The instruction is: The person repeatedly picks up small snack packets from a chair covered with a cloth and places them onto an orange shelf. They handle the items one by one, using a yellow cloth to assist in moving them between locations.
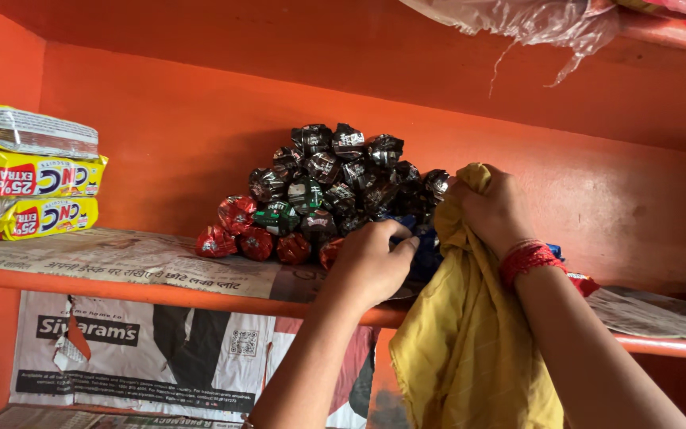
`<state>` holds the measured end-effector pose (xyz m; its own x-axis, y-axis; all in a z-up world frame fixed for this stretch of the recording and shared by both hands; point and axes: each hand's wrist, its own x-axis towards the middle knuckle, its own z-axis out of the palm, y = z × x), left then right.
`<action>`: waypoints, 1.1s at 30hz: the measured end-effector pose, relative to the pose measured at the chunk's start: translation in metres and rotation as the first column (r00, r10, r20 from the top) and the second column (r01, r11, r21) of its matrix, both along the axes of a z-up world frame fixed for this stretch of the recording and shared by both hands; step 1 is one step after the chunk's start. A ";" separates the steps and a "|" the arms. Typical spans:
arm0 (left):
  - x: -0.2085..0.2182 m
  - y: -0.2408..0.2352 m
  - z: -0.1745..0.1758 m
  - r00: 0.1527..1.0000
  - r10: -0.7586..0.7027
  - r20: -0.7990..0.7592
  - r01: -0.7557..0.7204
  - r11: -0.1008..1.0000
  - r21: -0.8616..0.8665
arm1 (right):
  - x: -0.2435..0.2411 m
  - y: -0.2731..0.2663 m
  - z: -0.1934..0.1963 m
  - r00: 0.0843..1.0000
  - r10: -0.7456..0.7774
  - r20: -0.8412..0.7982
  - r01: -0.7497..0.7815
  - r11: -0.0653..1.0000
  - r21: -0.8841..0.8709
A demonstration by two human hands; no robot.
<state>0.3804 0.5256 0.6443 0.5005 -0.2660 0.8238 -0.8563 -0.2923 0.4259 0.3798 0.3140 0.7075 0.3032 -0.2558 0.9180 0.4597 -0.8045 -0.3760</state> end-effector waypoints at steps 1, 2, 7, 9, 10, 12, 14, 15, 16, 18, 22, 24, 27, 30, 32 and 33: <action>0.000 0.000 0.000 1.000 0.004 0.006 -0.004 1.000 -0.004 | -0.001 -0.002 0.000 0.996 0.088 0.024 -0.088 0.996 0.014; 0.000 0.000 0.001 1.000 0.007 0.012 -0.007 1.000 -0.009 | -0.003 -0.003 -0.001 0.984 0.174 0.049 -0.175 0.984 0.025; -0.002 0.001 0.002 0.998 0.007 -0.066 -0.007 1.000 0.009 | -0.035 -0.008 -0.026 0.987 0.160 -0.028 -0.160 0.987 -0.012; -0.002 0.001 0.002 0.999 -0.001 -0.046 0.001 1.000 0.015 | -0.049 -0.007 -0.037 0.980 0.190 -0.054 -0.193 0.980 -0.042; -0.002 0.001 0.002 0.997 -0.007 -0.073 0.009 1.000 0.017 | -0.055 -0.006 -0.042 0.975 0.217 -0.054 -0.219 0.974 -0.047; -0.001 0.000 0.002 0.992 -0.022 -0.125 0.025 0.999 0.020 | -0.067 -0.005 -0.049 0.976 0.210 -0.064 -0.212 0.977 -0.034; 0.000 -0.001 0.002 0.990 -0.034 -0.134 0.036 0.999 0.012 | -0.077 -0.004 -0.056 0.986 0.145 -0.085 -0.145 0.989 0.004; 0.002 -0.001 0.001 0.990 -0.040 -0.139 0.042 0.999 0.009 | -0.081 -0.002 -0.059 0.984 0.162 -0.072 -0.163 0.987 -0.010; 0.003 -0.001 0.001 0.994 -0.034 -0.102 0.035 0.999 0.011 | -0.084 0.001 -0.063 0.982 0.178 -0.058 -0.180 0.983 -0.025; 0.005 -0.001 0.000 0.999 -0.022 -0.027 0.022 1.000 0.015 | -0.092 0.005 -0.073 0.994 0.102 -0.043 -0.104 0.993 -0.049; 0.006 -0.001 -0.001 0.998 -0.027 -0.061 0.027 1.000 0.004 | -0.107 0.015 -0.093 0.991 -0.135 0.000 0.135 0.990 -0.046; 0.004 0.000 -0.001 0.981 -0.066 -0.185 0.064 0.998 -0.013 | -0.113 0.023 -0.101 0.983 -0.172 0.058 0.174 0.984 -0.038; -0.003 0.002 -0.001 1.000 0.003 -0.029 -0.004 1.000 -0.011 | -0.123 0.032 -0.110 0.967 -0.192 0.167 0.201 0.979 -0.041; -0.013 0.002 -0.004 0.994 -0.091 -0.060 0.087 0.993 -0.076 | -0.134 0.040 -0.122 0.964 -0.173 0.203 0.181 0.983 -0.025; -0.019 0.002 -0.006 0.996 -0.075 -0.050 0.071 0.996 -0.062 | -0.141 0.041 -0.129 0.970 -0.171 0.171 0.179 0.983 -0.034; -0.022 0.001 -0.007 0.997 -0.068 -0.045 0.066 0.997 -0.050 | -0.144 0.039 -0.131 0.978 -0.136 0.161 0.145 0.989 -0.042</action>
